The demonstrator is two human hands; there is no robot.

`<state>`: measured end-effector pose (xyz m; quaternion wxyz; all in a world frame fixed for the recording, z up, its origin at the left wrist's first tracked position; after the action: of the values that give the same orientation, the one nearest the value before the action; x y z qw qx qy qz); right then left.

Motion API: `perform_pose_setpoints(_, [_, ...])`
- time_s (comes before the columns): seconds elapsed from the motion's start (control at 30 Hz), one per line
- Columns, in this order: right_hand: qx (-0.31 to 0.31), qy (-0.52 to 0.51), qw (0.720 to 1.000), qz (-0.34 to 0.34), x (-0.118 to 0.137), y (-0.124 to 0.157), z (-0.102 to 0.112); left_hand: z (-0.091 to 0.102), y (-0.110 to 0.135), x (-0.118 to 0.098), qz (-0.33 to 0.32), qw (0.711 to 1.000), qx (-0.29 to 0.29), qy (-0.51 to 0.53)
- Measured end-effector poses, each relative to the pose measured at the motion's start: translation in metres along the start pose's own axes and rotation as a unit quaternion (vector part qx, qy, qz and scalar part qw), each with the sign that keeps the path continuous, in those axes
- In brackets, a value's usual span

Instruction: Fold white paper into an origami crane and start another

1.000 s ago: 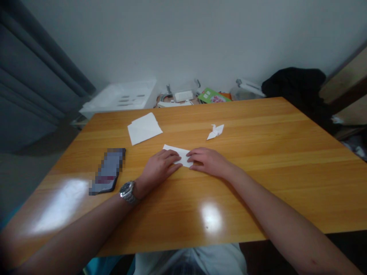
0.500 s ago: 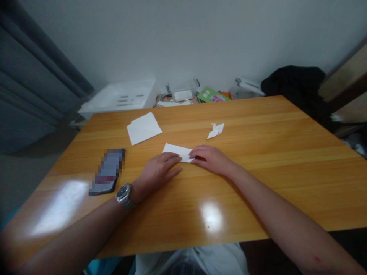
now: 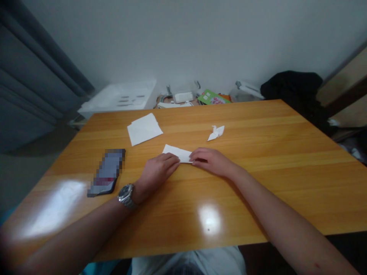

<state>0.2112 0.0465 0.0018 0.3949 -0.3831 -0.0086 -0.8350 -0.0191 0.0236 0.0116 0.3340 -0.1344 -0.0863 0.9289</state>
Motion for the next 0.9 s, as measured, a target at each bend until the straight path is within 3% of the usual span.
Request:
perform_pose_setpoints(0.33, [-0.064,0.044,0.996,-0.051,-0.002,-0.002,0.006,-0.009,0.008,-0.007,-0.119,0.992,0.004,0.048])
perform_pose_setpoints(0.6, [-0.095,0.086,0.984,-0.125,-0.002,-0.002,0.001,-0.010,0.009,-0.016,-0.129,0.990,0.005,0.065])
perform_pose_setpoints(0.9, [-0.118,0.122,0.972,-0.160,0.002,-0.003,-0.001,-0.006,0.008,-0.021,-0.136,0.988,0.032,0.069])
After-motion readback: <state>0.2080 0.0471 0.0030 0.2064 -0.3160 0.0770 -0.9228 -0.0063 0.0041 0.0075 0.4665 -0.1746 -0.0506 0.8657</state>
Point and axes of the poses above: each hand's wrist, its own y-axis away from the middle knuckle, its own z-axis out of the back of the hand, x = y × z, the point moved 3 cm from there along -y, towards the middle knuckle, and after that the axes turned 1 degree about x, right-handed, at the moved point
